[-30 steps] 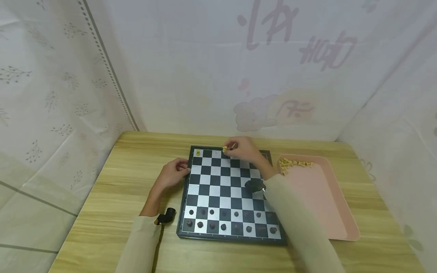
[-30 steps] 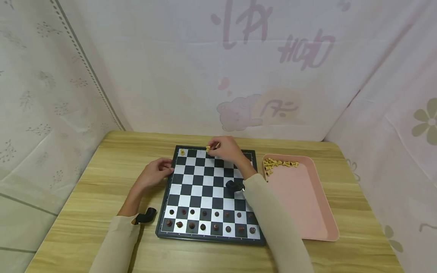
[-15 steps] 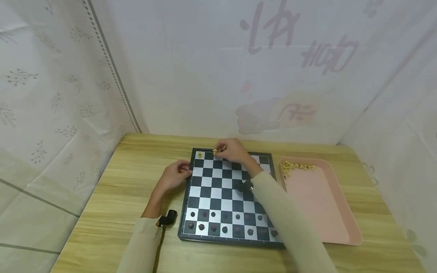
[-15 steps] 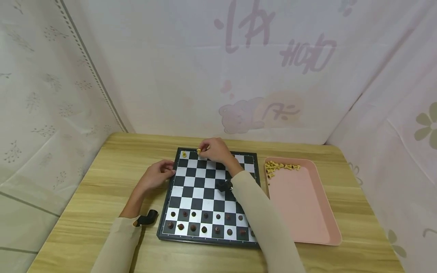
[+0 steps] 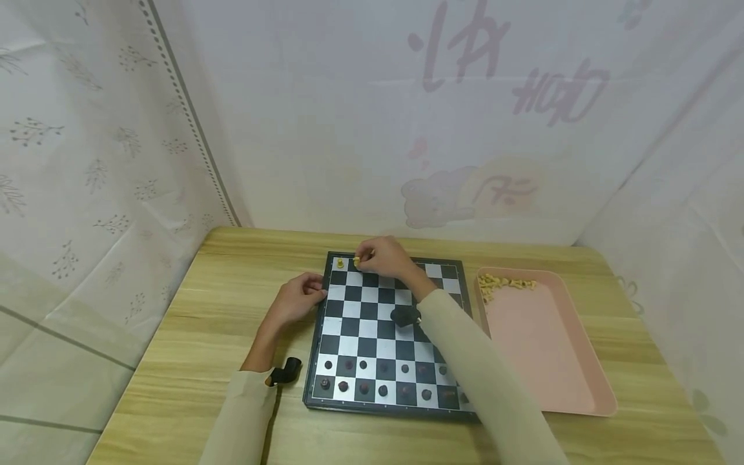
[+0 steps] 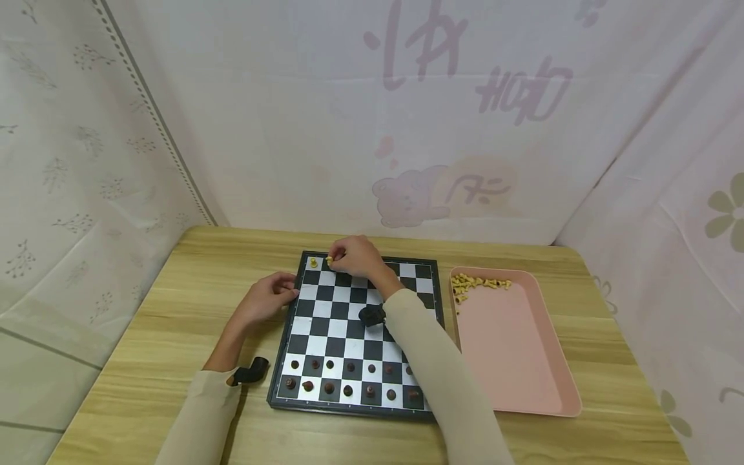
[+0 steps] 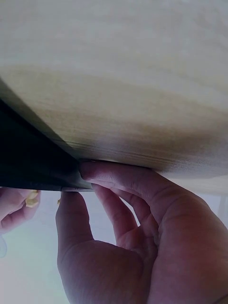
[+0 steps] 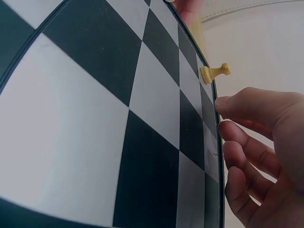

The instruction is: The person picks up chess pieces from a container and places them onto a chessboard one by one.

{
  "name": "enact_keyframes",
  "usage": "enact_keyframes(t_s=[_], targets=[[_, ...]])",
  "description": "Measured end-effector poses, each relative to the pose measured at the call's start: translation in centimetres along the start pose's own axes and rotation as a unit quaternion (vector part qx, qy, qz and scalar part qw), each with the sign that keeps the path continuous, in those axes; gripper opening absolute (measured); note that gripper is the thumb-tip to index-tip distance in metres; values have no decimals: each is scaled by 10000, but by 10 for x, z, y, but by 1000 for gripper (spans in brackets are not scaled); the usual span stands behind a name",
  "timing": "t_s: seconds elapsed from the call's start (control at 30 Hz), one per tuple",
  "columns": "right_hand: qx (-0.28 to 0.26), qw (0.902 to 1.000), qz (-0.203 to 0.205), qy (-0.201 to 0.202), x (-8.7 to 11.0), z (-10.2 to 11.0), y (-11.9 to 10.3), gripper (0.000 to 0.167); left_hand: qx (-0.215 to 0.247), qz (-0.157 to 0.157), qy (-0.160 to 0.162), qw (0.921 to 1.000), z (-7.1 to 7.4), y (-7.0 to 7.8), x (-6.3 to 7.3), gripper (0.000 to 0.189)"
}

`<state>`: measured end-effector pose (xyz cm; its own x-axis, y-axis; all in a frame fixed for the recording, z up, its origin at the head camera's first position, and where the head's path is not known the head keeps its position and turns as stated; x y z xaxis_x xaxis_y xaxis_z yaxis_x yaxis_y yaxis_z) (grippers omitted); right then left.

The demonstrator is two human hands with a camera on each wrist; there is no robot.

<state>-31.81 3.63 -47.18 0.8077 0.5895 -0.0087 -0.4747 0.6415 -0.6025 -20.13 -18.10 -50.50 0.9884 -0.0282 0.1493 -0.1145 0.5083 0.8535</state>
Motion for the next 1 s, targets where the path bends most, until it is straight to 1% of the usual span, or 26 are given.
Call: enact_keyframes(t_s=[0.33, 0.47, 0.6, 0.77, 1.0], targets=[[-122, 9993, -313, -180, -1, -3, 0, 16, -24, -24, -26, 10000, 0, 4, 0, 40], [-217, 9990, -355, -190, -1, -2, 0, 17, -18, -9, -31, 10000, 0, 6, 0, 41], [-293, 9986, -333, -287, 0, -1, 2, 20, 4, 24, -45, 10000, -1, 5, 0, 41], [-491, 9976, -317, -372, 5, 1, 12, 23, 4, 12, -58, 10000, -1, 4, 1, 40], [-538, 9968, -451, -395, 20, 10, 27, 17, 15, 70, -37, 10000, 0, 1, 2, 40]])
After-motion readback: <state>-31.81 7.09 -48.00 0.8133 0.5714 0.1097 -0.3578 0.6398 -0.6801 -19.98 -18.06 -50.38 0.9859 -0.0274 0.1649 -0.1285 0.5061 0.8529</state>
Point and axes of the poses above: each hand's wrist, its own x-axis away from the middle knuckle, its own z-axis out of the back of the hand, y = z × x, the point moved 4 cm from there along -x, towards the middle knuckle, and after that the axes turned 1 degree about -y, right-handed, at the moved point
